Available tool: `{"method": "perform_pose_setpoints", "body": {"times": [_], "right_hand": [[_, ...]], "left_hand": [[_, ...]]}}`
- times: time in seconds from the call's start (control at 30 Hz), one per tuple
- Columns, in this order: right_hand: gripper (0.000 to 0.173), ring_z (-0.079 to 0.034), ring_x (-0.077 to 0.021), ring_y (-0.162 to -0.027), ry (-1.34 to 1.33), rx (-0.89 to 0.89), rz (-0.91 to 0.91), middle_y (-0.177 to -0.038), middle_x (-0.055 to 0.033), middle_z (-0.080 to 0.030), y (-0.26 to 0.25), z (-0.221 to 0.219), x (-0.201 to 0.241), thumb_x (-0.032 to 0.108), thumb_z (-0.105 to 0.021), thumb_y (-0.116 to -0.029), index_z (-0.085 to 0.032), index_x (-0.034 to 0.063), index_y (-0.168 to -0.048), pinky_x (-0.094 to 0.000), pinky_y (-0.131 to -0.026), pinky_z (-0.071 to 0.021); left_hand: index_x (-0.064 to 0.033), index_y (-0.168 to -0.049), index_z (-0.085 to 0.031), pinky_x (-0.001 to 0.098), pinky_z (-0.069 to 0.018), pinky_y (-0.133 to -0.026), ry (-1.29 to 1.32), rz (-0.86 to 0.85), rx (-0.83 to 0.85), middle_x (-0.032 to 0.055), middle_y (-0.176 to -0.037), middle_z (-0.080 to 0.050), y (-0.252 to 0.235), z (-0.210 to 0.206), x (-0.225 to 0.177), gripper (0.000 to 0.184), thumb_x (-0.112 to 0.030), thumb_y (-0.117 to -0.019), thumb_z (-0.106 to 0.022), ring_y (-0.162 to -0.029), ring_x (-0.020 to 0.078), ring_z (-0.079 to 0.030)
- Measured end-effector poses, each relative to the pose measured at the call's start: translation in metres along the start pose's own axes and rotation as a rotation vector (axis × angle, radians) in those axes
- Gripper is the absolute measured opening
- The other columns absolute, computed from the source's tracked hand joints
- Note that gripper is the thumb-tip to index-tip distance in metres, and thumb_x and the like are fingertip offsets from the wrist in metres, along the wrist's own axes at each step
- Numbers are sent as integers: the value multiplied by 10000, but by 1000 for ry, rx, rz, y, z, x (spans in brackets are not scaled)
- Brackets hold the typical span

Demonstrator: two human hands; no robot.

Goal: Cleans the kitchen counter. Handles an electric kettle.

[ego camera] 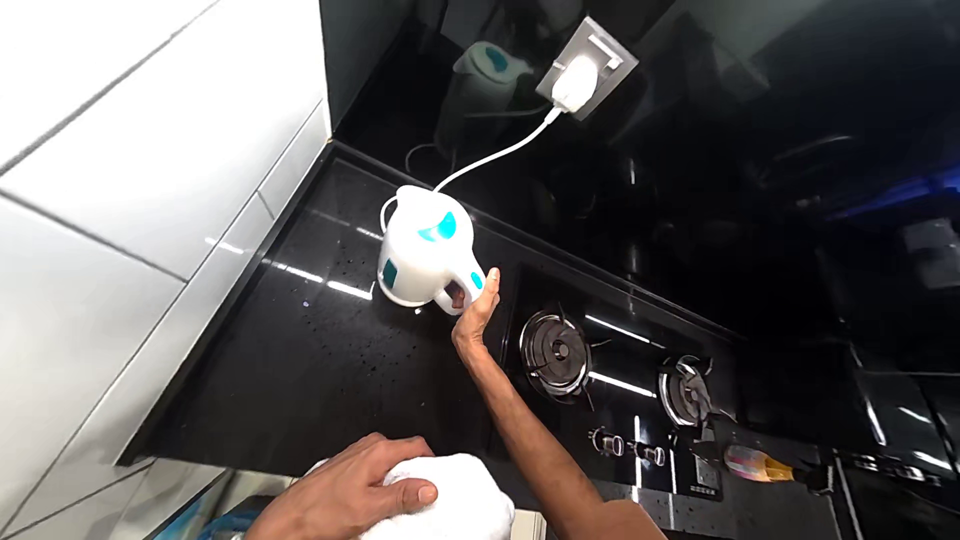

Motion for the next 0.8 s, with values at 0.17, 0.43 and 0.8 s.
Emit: {"method": "perform_pose_setpoints", "body": {"times": [0.17, 0.43, 0.8], "right_hand": [[606, -615, -144, -676, 312, 199, -10, -693, -33, -606, -34, 31, 16, 504, -255, -1091, -645, 97, -869, -361, -676, -537], [248, -664, -169, -820, 720, 13, 816, -916, -97, -677, -187, 9, 217, 248, -767, -905, -691, 17, -950, -332, -762, -563], [298, -664, -195, -910, 1273, -99, 897, -935, -15, -697, -243, -18, 271, 434, -778, -844, -705, 148, -883, -446, -773, -483]], "left_hand": [[-135, -1133, -711, 351, -554, -657, 3, 0, -5, 16, -822, -699, -7, 1, 4, 532, -605, -1011, -493, -732, 95, -668], [-122, -1123, -709, 334, -553, -651, 27, -25, -9, 23, -815, -698, -11, 4, 8, 510, -578, -1020, -505, -721, 88, -665], [-131, -1115, -710, 318, -553, -650, 50, -17, -40, 10, -819, -698, -13, 12, 12, 513, -589, -1018, -499, -720, 71, -660]]}}
Point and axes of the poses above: each hand's wrist, its own y-axis away from the middle knuckle, its own z-axis out of the back of the hand, x = y × z, the point moved 3 cm from there along -y, towards the middle knuckle
